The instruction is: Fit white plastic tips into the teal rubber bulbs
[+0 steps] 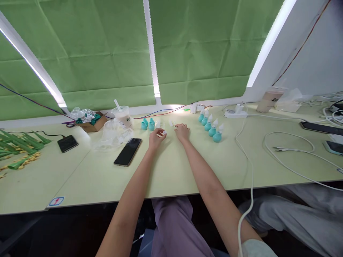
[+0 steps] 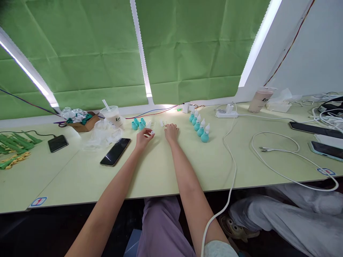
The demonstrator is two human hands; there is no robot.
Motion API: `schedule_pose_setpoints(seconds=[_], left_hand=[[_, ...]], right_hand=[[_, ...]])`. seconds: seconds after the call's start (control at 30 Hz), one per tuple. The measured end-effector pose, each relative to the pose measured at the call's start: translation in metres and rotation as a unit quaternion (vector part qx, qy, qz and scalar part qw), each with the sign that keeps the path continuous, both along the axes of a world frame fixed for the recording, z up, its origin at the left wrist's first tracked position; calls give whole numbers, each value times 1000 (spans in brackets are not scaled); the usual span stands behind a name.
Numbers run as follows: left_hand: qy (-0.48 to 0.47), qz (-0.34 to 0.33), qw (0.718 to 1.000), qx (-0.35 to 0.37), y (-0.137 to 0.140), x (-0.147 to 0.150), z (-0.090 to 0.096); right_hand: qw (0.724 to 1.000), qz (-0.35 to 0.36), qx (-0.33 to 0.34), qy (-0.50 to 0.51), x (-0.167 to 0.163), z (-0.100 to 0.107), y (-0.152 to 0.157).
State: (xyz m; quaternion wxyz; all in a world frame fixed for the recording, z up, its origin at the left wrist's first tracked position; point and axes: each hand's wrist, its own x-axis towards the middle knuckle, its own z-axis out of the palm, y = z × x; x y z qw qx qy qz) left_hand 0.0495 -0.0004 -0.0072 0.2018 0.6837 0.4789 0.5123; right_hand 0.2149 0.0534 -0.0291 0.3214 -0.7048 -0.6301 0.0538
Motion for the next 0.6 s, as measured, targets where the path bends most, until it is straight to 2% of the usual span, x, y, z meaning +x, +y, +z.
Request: schedule_pose_setpoints(seconds=[0.23,0.3,0.37,0.43,0.53,0.6], left_hand=[[25,4,1000,-7,-2,-1,1],[33,3,999,-8,0,-1,0],[39,5,999,-9,1,-2,-1],[42,12,999,-10,3,-3,-2],[43,11,999,-15,5,-3,-4],[51,-5,998,-22,5,-1,-6]], right_hand=[[1000,7,16,0,-1,1,-1],[999,13,27,29,0,2,-1],[993,31,54,98,0,3,-1],[971,59,82,215,-1,3,-4],[908,82,99,398,-6,3,-13],[877,108,94,459,-10,4,-24]])
